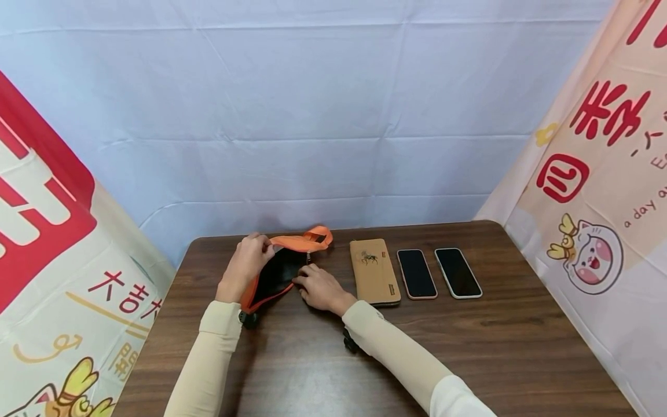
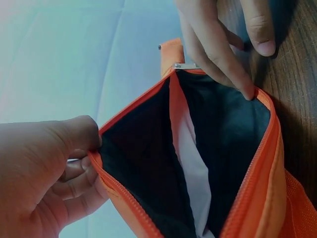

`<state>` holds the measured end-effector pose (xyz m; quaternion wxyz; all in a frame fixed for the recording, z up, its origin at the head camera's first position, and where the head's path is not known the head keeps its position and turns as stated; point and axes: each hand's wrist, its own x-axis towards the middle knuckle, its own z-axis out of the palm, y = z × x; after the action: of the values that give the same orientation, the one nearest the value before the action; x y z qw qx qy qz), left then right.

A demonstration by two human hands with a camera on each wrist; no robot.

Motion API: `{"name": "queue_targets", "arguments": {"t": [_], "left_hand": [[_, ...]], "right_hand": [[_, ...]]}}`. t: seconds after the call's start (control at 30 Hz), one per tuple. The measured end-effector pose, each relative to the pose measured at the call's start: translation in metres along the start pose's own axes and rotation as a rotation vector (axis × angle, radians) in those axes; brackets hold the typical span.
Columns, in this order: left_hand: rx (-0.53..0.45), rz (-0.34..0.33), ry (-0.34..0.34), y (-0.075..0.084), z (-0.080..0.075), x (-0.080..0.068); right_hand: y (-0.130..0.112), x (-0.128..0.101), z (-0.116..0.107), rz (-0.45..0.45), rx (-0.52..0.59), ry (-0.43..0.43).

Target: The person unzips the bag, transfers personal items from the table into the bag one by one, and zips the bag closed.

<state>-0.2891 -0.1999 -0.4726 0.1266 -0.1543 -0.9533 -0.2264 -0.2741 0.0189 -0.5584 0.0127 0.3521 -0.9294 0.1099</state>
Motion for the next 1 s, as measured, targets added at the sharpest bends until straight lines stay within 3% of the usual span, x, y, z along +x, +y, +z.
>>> {"name": "queue_targets", "arguments": {"t": [0.5,1.0], "left_hand": [[0.007,-0.008,-0.011,0.0,0.003,-0.001],[-0.013,0.005,-0.013,0.0,0.005,-0.002]], "right_hand": [[0.003,-0.005,-0.011,-0.058,0.064,0.057],[0.022,-0.017,-0.036,0.005,0.092,0.117]]}}
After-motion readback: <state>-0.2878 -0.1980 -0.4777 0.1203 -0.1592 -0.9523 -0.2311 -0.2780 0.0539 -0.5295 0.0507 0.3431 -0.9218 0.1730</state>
